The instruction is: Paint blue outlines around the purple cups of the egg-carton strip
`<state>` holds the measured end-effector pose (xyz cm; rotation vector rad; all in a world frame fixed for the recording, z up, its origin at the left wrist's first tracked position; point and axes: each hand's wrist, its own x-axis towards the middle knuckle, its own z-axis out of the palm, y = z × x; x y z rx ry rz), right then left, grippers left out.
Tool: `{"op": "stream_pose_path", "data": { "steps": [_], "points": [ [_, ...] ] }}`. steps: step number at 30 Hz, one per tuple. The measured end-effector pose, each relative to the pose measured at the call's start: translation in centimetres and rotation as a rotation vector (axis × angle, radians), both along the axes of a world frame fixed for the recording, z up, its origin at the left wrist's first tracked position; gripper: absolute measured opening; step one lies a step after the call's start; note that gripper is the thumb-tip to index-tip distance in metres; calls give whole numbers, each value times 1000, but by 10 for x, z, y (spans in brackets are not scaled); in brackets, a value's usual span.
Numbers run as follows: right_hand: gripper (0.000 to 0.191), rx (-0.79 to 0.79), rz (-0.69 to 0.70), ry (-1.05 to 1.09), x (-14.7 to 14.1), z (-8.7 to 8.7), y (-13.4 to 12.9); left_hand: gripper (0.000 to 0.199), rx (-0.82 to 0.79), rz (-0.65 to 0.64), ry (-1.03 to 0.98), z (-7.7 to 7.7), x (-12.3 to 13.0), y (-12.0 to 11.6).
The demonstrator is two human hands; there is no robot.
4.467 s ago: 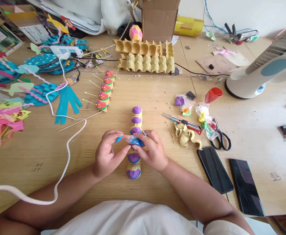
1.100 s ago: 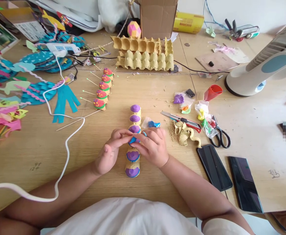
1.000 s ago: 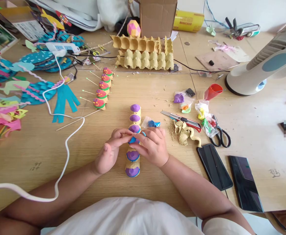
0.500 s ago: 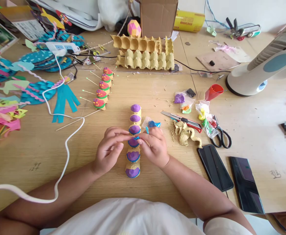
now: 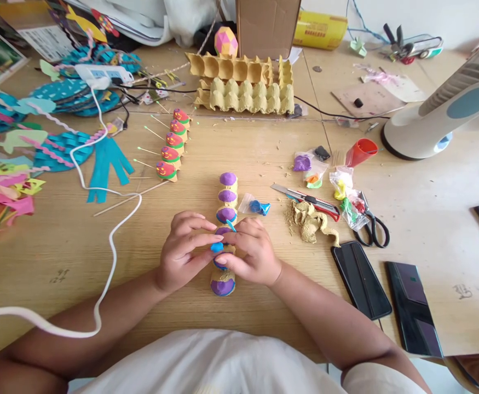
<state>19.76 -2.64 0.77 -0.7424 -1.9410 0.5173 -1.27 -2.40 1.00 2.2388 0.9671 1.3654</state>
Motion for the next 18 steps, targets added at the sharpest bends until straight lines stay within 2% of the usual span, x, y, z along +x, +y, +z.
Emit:
{"op": "stream_pose_path", "data": {
  "steps": [4,10,14,18],
  "points": [
    [15,-4,-37,14,-3,0,-1,21,91,10,38,1,3,1],
    [16,65,-86,-47,-1,-2,0,32,27,-84,-8,5,4,-1],
    [12,94,-63,-75,0,-2,1,32,8,-100,-27,7,3,-1],
    [16,86,9,-69,0,-3,1,27,-20,-123,-15,6,4,1]
  ]
}}
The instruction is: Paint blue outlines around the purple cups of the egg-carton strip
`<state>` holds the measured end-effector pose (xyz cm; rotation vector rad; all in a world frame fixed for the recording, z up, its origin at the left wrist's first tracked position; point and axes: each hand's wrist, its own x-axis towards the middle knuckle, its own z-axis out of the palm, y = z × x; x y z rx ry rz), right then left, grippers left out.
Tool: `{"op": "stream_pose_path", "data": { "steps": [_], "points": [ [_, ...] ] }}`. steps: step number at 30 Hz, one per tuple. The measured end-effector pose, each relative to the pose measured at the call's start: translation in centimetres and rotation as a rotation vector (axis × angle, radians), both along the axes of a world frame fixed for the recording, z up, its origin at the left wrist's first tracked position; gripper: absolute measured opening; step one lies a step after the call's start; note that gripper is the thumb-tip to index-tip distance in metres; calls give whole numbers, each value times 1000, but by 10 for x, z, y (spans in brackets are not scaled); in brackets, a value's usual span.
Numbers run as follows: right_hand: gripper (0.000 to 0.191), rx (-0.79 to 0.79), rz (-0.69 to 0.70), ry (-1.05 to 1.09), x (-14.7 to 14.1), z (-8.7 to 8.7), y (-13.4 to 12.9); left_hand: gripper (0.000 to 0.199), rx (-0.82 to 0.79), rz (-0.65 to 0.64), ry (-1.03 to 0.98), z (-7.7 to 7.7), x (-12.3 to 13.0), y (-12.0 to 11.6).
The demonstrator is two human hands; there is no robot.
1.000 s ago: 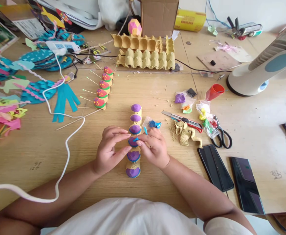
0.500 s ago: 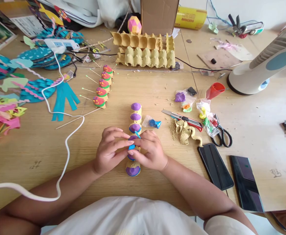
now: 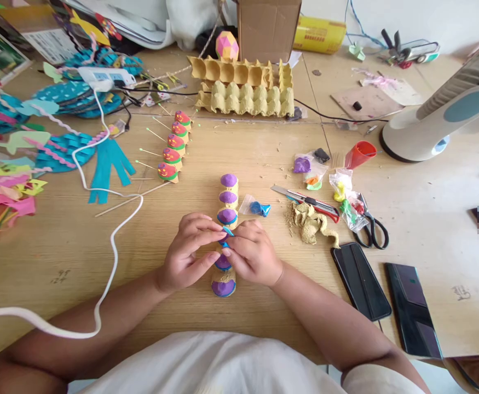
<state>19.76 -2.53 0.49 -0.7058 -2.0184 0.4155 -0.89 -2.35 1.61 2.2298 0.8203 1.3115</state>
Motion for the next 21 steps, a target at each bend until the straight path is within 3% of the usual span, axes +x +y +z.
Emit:
{"op": "stream_pose_path", "data": {
  "steps": [8,13,17,21],
  "points": [
    [34,-1,104,-13,2,-3,2,11,-27,-61,-67,-2,0,3],
    [45,-9,34,-48,4,-2,1,5,-79,-15,-104,-2,-1,2],
    [38,2,-58,-31,3,-2,0,6,-130,39,-130,-5,-2,1],
    [18,64,-85,-37,2,-1,-1,6,-151,35,-132,-6,-2,0]
  ]
}}
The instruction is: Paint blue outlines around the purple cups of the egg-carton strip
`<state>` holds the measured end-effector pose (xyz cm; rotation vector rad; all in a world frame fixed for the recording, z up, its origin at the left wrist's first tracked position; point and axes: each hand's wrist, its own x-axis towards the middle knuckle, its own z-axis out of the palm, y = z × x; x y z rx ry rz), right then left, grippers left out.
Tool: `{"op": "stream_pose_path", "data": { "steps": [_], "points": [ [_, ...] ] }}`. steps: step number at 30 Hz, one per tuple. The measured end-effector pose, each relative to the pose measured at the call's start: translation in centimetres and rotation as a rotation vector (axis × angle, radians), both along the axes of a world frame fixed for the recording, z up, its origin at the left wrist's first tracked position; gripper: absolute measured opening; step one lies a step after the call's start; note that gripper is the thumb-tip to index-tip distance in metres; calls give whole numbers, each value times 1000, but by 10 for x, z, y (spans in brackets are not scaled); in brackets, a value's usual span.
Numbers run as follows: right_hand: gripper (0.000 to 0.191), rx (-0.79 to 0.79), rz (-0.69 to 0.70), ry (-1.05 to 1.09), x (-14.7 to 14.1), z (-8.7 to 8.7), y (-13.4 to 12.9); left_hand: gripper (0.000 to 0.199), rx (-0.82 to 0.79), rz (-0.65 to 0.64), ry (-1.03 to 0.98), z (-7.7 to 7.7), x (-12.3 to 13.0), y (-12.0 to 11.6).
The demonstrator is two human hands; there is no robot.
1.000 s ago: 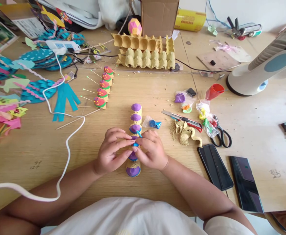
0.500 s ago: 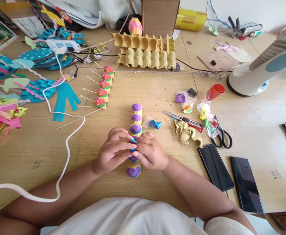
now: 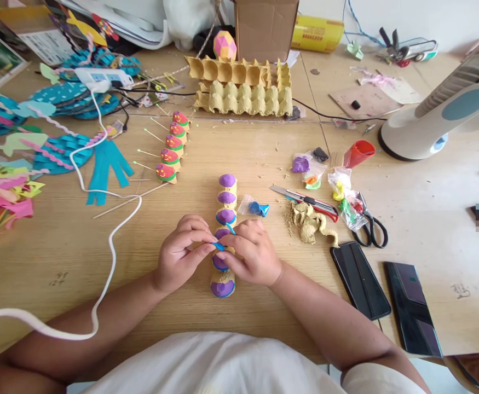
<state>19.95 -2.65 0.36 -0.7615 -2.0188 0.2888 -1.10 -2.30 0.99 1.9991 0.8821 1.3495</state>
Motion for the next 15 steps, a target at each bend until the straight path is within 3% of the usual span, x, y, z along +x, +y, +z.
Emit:
{"op": "stream_pose_path", "data": {
  "steps": [6,15],
  "points": [
    [12,-23,1,-10,-1,4,0,30,102,-27,75,4,1,0],
    [28,-29,19,-18,1,3,0,13,124,-29,56,4,1,0]
  ]
}}
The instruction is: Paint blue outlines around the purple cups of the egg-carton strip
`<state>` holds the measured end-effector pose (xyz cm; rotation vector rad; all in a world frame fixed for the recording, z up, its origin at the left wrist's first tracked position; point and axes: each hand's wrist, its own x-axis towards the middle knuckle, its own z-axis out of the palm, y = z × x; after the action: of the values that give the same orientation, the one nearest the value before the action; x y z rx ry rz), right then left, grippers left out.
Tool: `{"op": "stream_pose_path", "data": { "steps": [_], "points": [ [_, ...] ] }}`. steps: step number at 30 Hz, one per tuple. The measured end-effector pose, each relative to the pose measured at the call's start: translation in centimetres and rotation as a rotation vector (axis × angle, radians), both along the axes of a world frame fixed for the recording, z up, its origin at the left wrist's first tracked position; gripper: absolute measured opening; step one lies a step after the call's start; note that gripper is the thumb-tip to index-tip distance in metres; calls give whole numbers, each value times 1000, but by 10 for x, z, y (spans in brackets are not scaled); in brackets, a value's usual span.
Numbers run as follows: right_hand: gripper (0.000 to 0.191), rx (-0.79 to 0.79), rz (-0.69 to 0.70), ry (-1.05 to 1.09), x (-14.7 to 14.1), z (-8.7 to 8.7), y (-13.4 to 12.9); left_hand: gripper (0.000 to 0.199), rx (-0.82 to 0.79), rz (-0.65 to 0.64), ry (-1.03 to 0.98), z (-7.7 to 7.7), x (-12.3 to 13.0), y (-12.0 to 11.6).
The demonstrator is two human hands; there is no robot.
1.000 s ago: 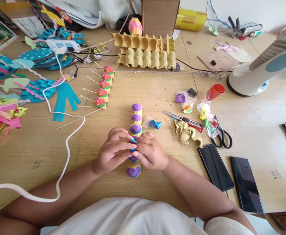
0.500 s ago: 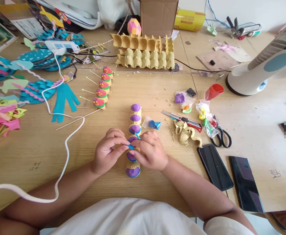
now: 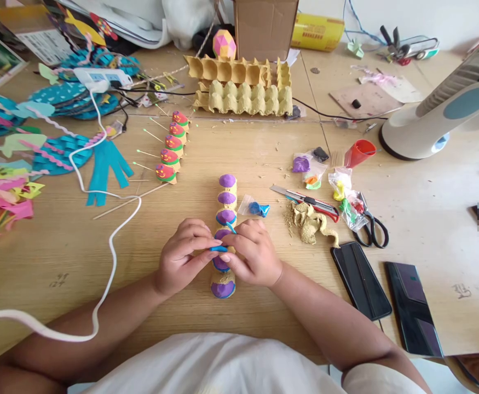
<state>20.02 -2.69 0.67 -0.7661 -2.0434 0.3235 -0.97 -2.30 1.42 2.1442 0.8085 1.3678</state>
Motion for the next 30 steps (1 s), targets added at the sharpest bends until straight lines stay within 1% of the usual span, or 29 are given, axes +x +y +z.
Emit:
{"op": "stream_pose_path", "data": {
  "steps": [3,8,12,16,18,19,22,24,30],
  "points": [
    [28,-10,-1,17,0,-1,0,9,-9,-15,-21,0,-1,0],
    [16,-24,33,20,0,-1,-1,6,6,-21,0,2,-2,0],
    [16,-74,63,33,-1,0,-2,7,25,-28,19,3,-2,1],
    [13,-117,115,78,-2,1,-1,17,10,-14,2,1,-1,1],
    [15,-139,120,105,-2,1,0,23,-6,-2,-1,1,0,1],
    [16,-147,118,116,-2,1,1,23,-8,-1,7,1,0,1],
    [19,-156,108,116,-1,0,1,14,9,-10,36,1,1,1],
    [22,-155,104,102,-1,-1,2,9,14,-18,20,1,1,1],
    [29,-176,56,114,-1,2,0,8,-8,-7,-28,0,1,1]
  ]
}}
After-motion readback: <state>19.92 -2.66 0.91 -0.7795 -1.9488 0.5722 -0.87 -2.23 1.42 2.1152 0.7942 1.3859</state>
